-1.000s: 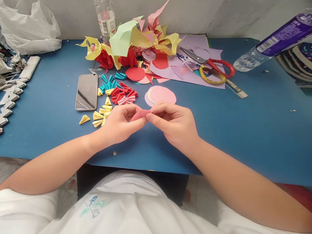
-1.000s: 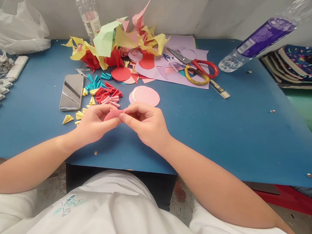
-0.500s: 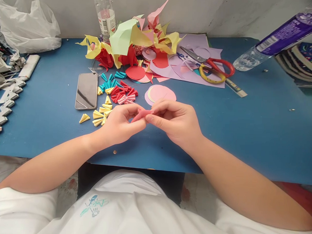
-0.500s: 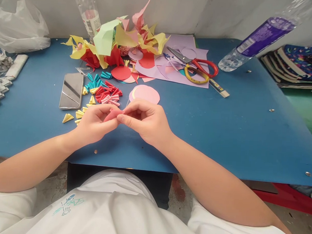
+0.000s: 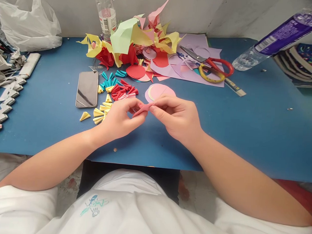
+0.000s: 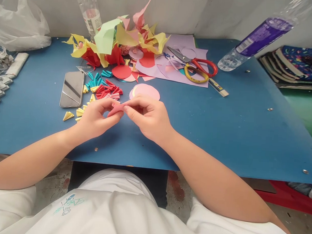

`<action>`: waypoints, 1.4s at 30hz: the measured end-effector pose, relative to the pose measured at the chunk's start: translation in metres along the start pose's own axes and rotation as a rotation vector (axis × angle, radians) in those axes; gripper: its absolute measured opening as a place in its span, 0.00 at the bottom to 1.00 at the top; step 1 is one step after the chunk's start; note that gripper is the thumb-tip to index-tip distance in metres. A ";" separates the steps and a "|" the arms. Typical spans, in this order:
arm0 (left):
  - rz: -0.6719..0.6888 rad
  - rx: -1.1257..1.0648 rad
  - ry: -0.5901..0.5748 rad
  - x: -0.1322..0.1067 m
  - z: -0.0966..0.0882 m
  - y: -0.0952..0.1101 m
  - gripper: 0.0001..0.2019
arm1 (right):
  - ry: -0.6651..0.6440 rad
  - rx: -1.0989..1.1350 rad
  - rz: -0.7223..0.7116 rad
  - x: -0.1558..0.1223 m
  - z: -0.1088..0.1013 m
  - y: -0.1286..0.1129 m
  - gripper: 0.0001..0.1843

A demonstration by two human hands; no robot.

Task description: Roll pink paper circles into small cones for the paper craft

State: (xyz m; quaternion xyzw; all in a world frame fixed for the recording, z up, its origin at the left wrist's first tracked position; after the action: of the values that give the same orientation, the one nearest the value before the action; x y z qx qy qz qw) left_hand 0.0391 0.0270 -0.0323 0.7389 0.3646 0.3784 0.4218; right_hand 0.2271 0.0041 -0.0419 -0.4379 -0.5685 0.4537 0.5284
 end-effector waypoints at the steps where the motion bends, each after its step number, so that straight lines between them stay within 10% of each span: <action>1: 0.014 0.012 0.001 0.000 0.000 0.001 0.07 | 0.002 0.003 0.000 0.000 0.000 0.000 0.11; 42: 0.185 0.092 -0.061 0.002 0.001 0.002 0.06 | -0.039 -0.125 -0.230 -0.001 -0.001 0.007 0.21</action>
State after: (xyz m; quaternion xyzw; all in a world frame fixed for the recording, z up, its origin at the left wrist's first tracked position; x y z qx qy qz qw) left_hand 0.0413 0.0277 -0.0298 0.7992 0.2988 0.3761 0.3614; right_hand 0.2284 0.0045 -0.0489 -0.3930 -0.6524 0.3621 0.5374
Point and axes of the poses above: each hand's wrist, its own x-axis towards the middle knuckle, its own z-axis out of the palm, y = z × x, the point moved 4 cm from there along x, towards the middle knuckle, and after that the axes turned 3 degrees about z, right-handed, at the moved point
